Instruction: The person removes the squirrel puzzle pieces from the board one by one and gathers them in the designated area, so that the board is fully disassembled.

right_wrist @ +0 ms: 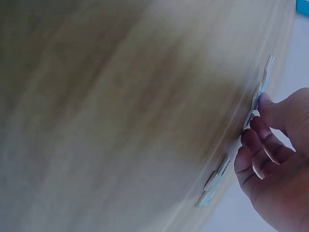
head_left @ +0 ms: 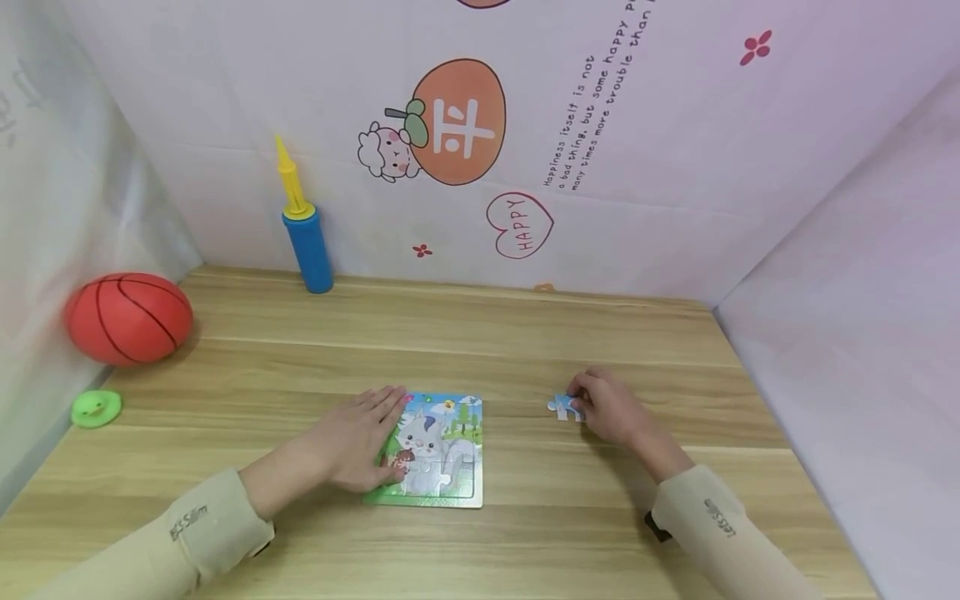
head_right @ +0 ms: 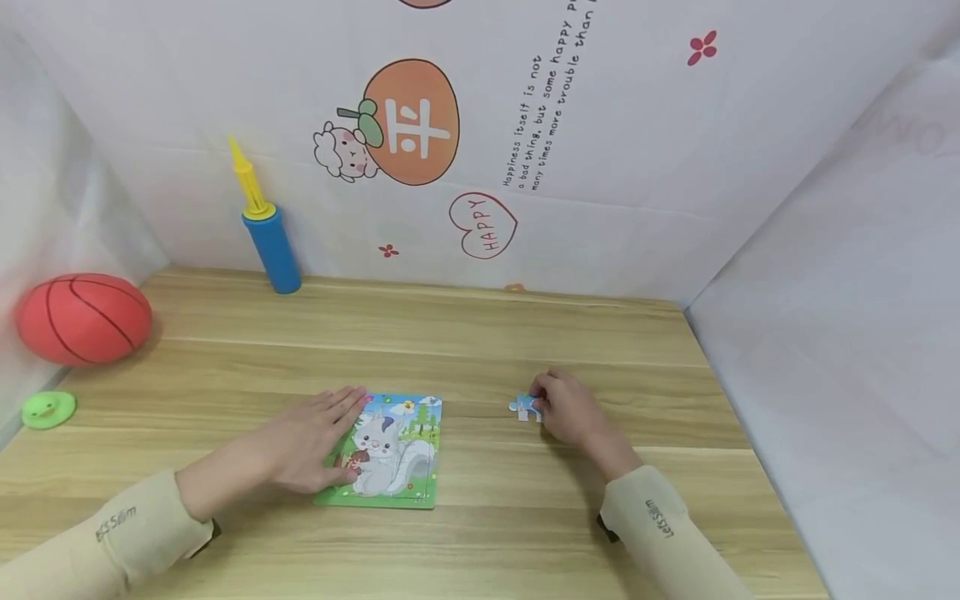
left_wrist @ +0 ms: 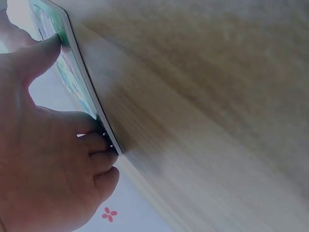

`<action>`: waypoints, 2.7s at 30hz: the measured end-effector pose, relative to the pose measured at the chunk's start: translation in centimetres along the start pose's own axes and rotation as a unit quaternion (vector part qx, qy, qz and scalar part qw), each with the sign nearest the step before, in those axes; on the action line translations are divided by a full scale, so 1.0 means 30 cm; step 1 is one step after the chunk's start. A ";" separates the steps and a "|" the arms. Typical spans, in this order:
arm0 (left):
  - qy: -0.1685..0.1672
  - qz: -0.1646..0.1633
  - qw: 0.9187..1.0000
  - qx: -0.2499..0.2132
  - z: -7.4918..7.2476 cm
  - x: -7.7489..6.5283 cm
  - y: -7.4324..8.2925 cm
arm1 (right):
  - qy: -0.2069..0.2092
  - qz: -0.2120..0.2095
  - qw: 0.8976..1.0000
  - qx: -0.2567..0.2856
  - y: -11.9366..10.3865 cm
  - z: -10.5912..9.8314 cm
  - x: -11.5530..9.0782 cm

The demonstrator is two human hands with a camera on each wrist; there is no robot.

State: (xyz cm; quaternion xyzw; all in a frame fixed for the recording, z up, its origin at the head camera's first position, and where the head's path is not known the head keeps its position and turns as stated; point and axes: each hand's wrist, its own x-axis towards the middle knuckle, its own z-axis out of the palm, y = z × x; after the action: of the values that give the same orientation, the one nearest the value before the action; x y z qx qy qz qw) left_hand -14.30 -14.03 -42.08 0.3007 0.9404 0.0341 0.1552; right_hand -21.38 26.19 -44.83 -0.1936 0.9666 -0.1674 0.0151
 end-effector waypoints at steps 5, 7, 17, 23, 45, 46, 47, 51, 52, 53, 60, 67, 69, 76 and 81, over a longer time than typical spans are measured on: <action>0.004 -0.002 1.000 0.006 0.006 -0.003 -0.001 | 0.033 0.002 0.999 -0.015 -0.053 -0.008 0.000; 0.008 0.000 1.000 0.008 0.005 -0.004 0.000 | 0.062 -0.014 0.998 -0.016 -0.099 -0.005 0.015; 0.008 -0.006 1.000 -0.004 0.003 -0.009 -0.021 | 0.051 -0.106 0.993 0.014 -0.469 0.102 0.112; 0.015 -0.019 1.000 -0.013 0.008 -0.013 -0.064 | -0.020 -0.121 0.992 -0.017 -0.618 0.170 0.147; 0.007 -0.029 1.000 -0.008 0.019 -0.016 -0.078 | -0.071 -0.065 0.994 -0.060 -0.733 0.237 0.162; 0.006 -0.029 1.000 -0.009 0.017 -0.016 -0.077 | -0.069 -0.067 0.993 -0.064 -0.734 0.237 0.161; 0.006 -0.029 1.000 -0.010 0.015 -0.016 -0.075 | -0.067 -0.069 0.993 -0.070 -0.735 0.236 0.160; 0.000 -0.032 0.999 -0.012 0.010 -0.015 -0.070 | -0.059 -0.079 0.991 -0.093 -0.737 0.234 0.159; 0.000 -0.031 0.999 -0.012 0.010 -0.015 -0.070 | -0.055 -0.082 0.990 -0.097 -0.738 0.233 0.159; -0.002 -0.032 0.999 -0.011 0.010 -0.014 -0.070 | -0.051 -0.084 0.990 -0.101 -0.737 0.233 0.159; 0.000 -0.032 0.999 0.003 0.015 -0.007 -0.073 | -0.021 -0.107 0.991 -0.083 -0.734 0.228 0.158; -0.004 -0.036 0.999 -0.003 0.014 -0.010 -0.068 | -0.033 -0.151 0.987 0.045 -0.724 0.198 0.158; -0.004 -0.035 0.999 -0.006 0.013 -0.009 -0.067 | -0.048 -0.164 0.981 0.090 -0.718 0.181 0.156; -0.003 -0.028 1.000 -0.011 0.010 -0.011 -0.064 | -0.042 -0.136 0.972 0.188 -0.615 0.095 0.167; -0.003 -0.031 0.999 -0.018 0.009 -0.014 -0.066 | -0.066 -0.101 0.969 0.215 -0.461 0.016 0.176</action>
State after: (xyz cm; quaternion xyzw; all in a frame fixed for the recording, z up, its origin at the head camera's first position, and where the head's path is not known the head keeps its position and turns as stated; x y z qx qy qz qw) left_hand -15.00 -15.89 -42.54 0.2689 0.9479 0.0459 0.1645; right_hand -21.12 12.01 -40.55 -0.2930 0.8801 -0.3592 0.1031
